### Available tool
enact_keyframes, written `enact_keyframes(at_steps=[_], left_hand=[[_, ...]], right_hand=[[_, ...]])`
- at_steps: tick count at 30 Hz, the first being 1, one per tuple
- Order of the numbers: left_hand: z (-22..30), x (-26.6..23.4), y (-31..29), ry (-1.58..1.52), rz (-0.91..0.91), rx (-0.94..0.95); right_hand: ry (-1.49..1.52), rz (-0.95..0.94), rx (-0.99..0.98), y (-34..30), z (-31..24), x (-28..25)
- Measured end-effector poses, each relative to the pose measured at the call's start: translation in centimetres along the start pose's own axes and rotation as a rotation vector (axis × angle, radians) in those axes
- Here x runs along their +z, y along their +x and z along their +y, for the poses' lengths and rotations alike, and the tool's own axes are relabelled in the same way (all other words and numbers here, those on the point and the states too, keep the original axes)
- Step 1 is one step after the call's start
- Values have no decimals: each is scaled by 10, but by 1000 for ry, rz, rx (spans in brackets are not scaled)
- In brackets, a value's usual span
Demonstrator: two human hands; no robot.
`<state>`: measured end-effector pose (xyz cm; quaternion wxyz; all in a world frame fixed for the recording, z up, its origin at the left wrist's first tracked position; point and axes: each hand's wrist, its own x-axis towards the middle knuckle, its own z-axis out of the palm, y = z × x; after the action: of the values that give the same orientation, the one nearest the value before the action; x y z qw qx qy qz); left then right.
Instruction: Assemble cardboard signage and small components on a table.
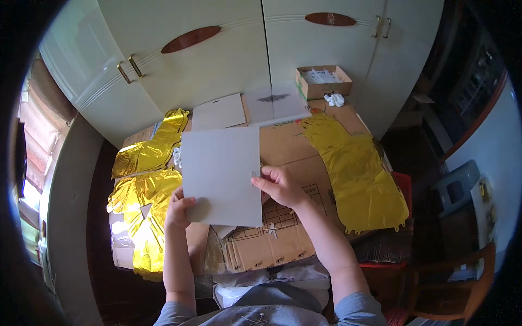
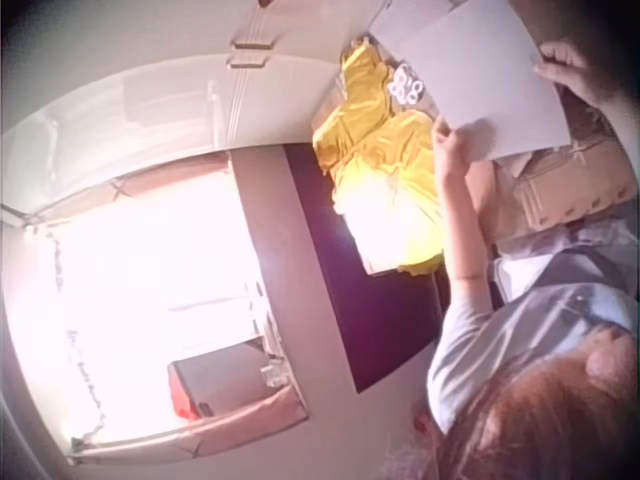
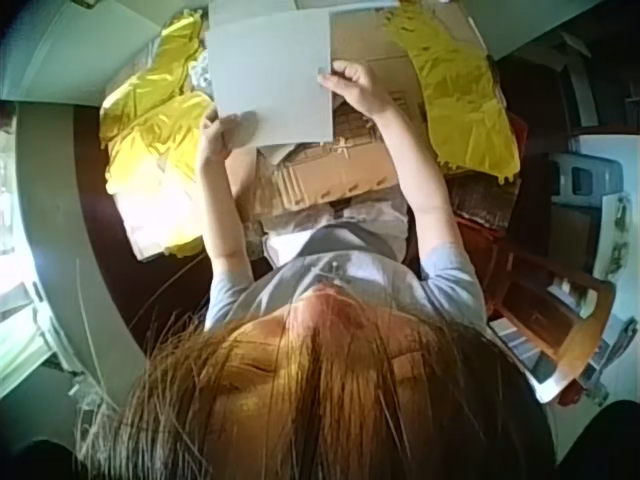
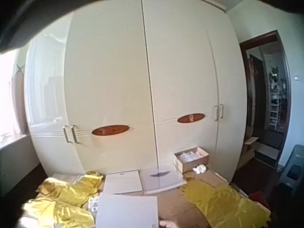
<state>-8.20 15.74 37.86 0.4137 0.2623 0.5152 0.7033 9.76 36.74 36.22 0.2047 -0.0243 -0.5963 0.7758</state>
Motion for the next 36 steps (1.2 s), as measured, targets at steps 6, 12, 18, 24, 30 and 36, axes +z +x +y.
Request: enact_keyframes(at_steps=[6, 12, 18, 24, 30, 36], left_hand=[[-5, 16, -1, -67, 96, -2], [-19, 6, 3, -153, 97, 32], [-21, 12, 2, -223, 99, 20], [-19, 16, 2, -191, 117, 26], [-22, 18, 3, -183, 66, 49], [-22, 21, 4, -153, 76, 48]], right_hand=[[-95, -94, -38, 0, 7, -6], [184, -75, 6, -7, -3, 5], [80, 17, -32, -5, -7, 4], [-39, 49, -89, -4, -2, 2], [351, 94, 91, -8, 2, 0], [326, -57, 80, -6, 10, -6]])
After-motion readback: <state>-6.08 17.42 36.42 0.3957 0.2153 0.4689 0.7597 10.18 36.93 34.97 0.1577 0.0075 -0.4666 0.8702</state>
